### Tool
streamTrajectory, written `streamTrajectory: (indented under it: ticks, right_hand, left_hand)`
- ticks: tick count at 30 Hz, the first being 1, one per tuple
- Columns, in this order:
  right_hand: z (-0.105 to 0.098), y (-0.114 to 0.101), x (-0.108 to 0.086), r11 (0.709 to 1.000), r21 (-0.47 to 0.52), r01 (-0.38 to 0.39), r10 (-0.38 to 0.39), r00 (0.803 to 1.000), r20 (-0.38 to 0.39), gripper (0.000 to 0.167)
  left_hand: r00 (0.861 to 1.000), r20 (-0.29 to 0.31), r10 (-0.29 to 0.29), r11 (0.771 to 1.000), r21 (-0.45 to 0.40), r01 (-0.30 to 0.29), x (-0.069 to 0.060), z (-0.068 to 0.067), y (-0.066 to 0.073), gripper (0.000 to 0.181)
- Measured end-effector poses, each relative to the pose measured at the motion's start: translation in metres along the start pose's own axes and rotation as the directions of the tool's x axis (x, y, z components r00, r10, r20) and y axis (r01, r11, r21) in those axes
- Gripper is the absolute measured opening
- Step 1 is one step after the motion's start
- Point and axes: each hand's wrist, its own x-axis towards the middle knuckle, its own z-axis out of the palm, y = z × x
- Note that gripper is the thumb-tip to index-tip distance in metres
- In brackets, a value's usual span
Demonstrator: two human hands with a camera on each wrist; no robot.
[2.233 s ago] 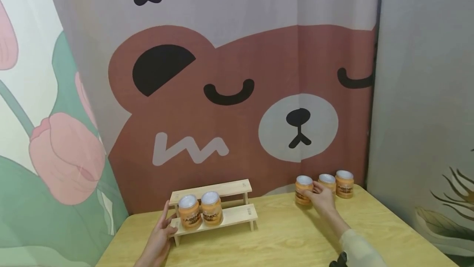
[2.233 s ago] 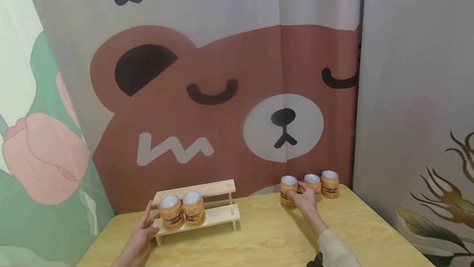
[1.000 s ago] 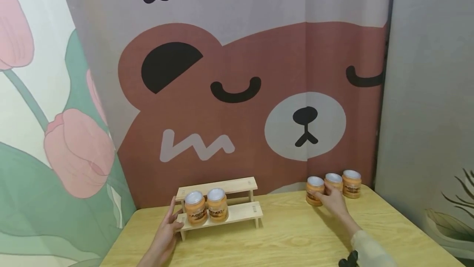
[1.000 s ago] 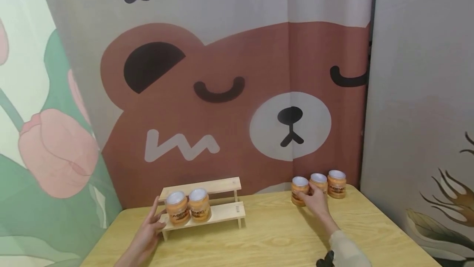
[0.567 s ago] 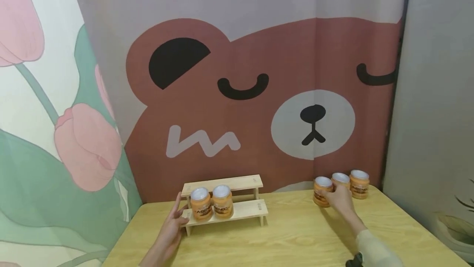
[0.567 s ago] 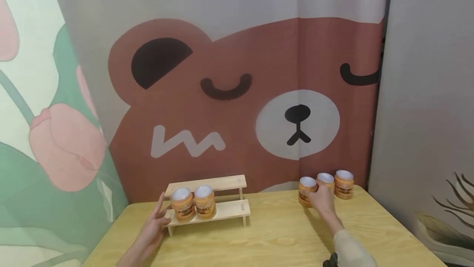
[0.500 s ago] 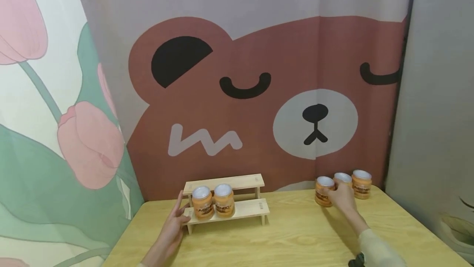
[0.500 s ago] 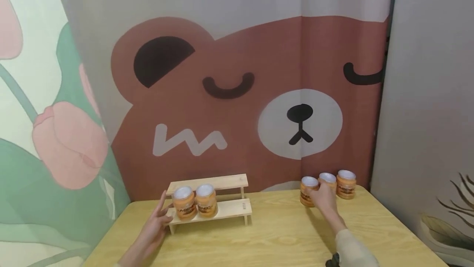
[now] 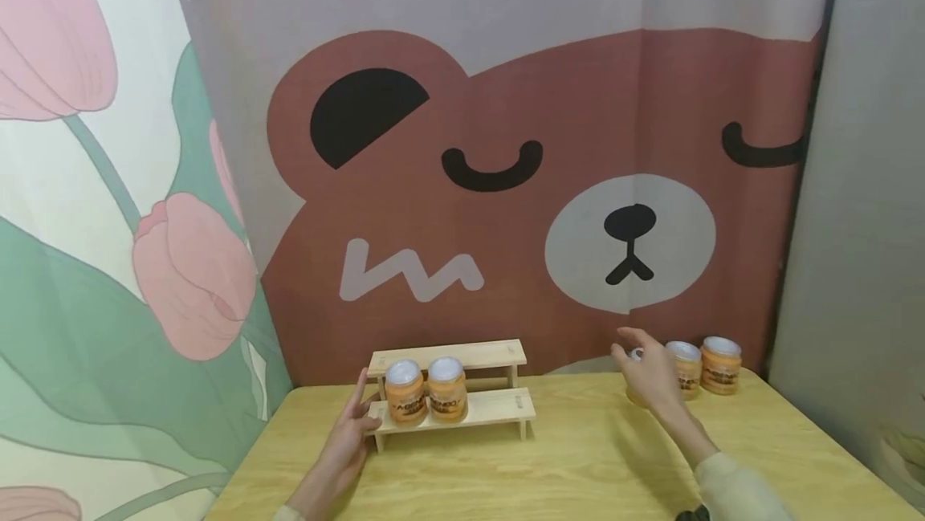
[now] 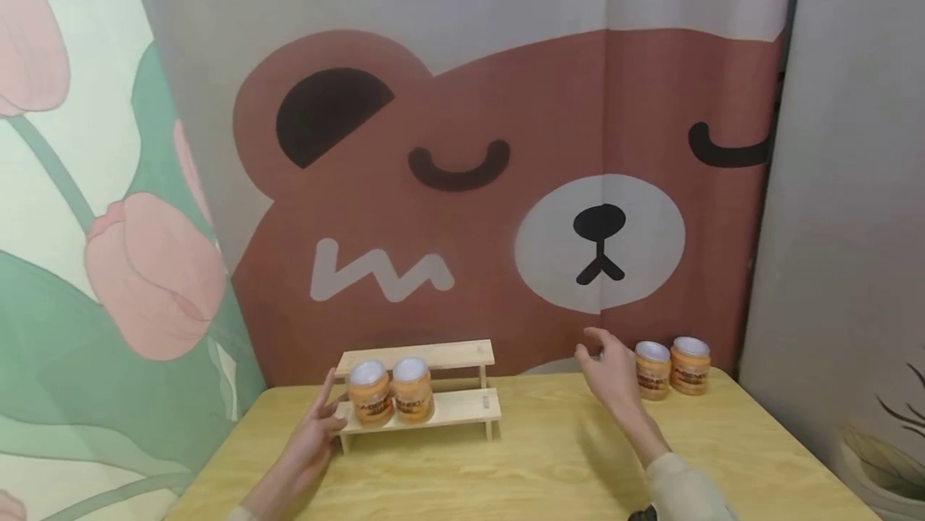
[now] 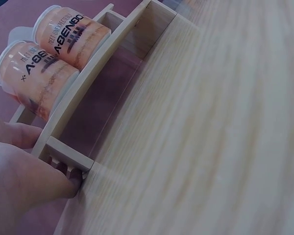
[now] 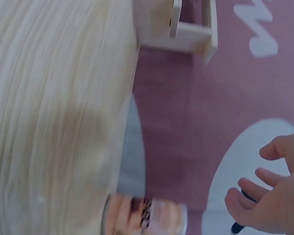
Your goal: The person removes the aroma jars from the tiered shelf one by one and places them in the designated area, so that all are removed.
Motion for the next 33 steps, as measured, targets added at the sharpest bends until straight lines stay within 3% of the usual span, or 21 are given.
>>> streamTrajectory:
  ticks: [4, 10, 17, 23, 26, 31, 33]
  right_hand:
    - [0.010, -0.019, -0.002, 0.998, 0.053, 0.043, -0.045, 0.998, 0.033, 0.037]
    - [0.030, -0.043, -0.008, 0.997, 0.048, 0.066, -0.069, 0.995, 0.073, 0.037]
    - [0.075, -0.081, -0.016, 0.989, 0.135, 0.058, -0.077, 0.987, 0.144, 0.036]
    - [0.109, -0.109, -0.024, 0.984, 0.174, 0.027, -0.066, 0.973, 0.220, 0.044]
    - [0.123, -0.122, -0.028, 0.984, 0.178, 0.003, -0.054, 0.958, 0.281, 0.054]
    - [0.140, -0.138, -0.037, 0.986, 0.165, -0.027, -0.046, 0.904, 0.426, 0.074]
    - [0.146, -0.143, -0.041, 0.984, 0.179, -0.027, -0.059, 0.886, 0.460, 0.075]
  left_hand:
    - [1.000, 0.005, 0.001, 1.000, 0.005, -0.001, 0.002, 0.003, 0.001, 0.103]
    - [1.000, 0.013, -0.013, 0.999, 0.032, 0.013, 0.002, 0.008, 0.000, 0.102]
    - [1.000, -0.014, -0.011, 0.999, 0.037, 0.012, 0.000, 0.002, -0.001, 0.100]
    - [1.000, -0.002, 0.002, 1.000, 0.027, -0.002, 0.001, 0.005, -0.003, 0.101]
    - [1.000, -0.006, -0.001, 1.000, 0.023, 0.001, 0.001, 0.005, -0.005, 0.101]
    - [1.000, -0.016, 0.003, 1.000, 0.016, -0.003, 0.002, 0.002, -0.005, 0.102]
    - [1.000, -0.021, 0.008, 1.000, 0.015, -0.007, 0.002, 0.001, -0.004, 0.102]
